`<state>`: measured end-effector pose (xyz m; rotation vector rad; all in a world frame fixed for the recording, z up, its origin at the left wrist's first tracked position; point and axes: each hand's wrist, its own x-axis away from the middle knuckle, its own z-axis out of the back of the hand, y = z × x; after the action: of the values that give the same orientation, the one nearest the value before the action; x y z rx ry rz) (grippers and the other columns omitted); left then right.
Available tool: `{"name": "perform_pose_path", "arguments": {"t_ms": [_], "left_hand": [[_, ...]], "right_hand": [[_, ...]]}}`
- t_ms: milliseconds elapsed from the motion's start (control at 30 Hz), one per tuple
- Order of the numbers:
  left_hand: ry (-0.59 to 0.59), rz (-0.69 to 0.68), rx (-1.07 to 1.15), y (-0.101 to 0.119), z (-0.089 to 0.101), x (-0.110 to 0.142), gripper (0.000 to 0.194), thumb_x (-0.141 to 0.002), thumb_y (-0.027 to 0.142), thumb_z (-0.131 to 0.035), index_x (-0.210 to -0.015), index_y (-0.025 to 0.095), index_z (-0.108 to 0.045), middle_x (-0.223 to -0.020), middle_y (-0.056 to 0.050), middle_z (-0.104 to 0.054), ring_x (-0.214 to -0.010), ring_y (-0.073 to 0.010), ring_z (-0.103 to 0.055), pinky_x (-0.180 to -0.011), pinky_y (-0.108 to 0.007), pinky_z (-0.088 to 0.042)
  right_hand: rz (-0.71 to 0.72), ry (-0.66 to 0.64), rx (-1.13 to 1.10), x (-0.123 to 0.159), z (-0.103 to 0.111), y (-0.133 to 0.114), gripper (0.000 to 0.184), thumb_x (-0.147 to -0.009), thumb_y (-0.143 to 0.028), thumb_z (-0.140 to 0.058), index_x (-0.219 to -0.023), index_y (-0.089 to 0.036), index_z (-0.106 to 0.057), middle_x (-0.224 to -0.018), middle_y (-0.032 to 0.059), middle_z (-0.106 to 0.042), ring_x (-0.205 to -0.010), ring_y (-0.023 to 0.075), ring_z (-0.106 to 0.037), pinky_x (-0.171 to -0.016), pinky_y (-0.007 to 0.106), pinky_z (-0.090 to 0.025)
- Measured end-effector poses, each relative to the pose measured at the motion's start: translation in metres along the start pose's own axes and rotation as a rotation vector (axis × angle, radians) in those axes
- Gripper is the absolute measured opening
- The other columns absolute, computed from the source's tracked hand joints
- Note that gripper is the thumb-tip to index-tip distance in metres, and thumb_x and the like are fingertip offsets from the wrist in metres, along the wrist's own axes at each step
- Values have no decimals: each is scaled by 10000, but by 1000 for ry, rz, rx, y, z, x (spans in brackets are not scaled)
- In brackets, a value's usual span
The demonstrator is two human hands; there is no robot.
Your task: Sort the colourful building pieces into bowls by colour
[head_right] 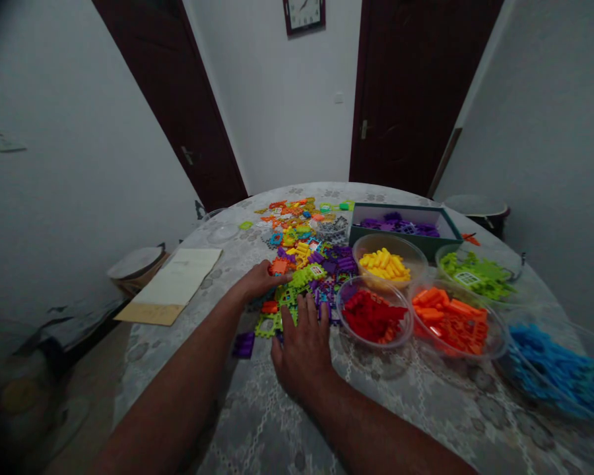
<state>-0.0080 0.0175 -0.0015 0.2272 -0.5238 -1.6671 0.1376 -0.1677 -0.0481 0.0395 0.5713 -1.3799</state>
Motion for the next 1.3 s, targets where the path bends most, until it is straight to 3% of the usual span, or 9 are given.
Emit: {"name": "perform_pose_path", "arguments": {"t_ms": [133, 500, 767, 1100, 1300], "left_hand": [[-35, -72, 72, 3, 4, 5, 817, -723, 832, -710, -1199, 175, -620, -1149, -129, -760, -950, -284, -700, -705, -318, -462], [-74, -80, 264, 7, 12, 13, 715, -681, 651, -829, -1184, 182, -633, -1025, -57, -749, -904, -251, -673, -668, -300, -466], [-129, -95, 562, 6, 8, 20, 693, -686, 523, -849, -1245, 182, -622, -1147, -73, -748, -1030, -248, -692, -817, -305, -538], [-84, -111, 641, 13, 5, 35, 937, -676, 490, -925, -1469, 185, -532, -1301, -120, -730, -1186, -295, -676, -991, -366, -544], [-88, -241, 624, 14, 3, 40, 1073, -672, 469, -942, -1578, 216, -425, -1484, -131, -632, -1294, -303, -632, -1122, -400, -491]], "right_hand": [[-12, -20, -2, 0, 1, 0, 634, -956, -549, -673, -1497, -225, -601, -1651, 195, -453, -1592, 396, -281, -1297, 656, -73], [-1, -9, -13, 0, 3, -1, 604, -965, -520, -668, -1471, -193, -628, -1649, 214, -450, -1593, 403, -276, -1293, 663, -85], [-1, -9, -19, 0, 3, 0, 614, -964, -528, -667, -1474, -190, -620, -1634, 222, -467, -1594, 398, -272, -1296, 658, -63], [-16, -7, -40, -2, 7, -2, 595, -951, -514, -683, -1450, -193, -634, -1615, 231, -485, -1578, 398, -312, -1295, 653, -77], [-5, -3, -21, -2, 7, -2, 551, -956, -514, -669, -1403, -193, -648, -1606, 225, -493, -1582, 395, -301, -1296, 656, -67]]}}
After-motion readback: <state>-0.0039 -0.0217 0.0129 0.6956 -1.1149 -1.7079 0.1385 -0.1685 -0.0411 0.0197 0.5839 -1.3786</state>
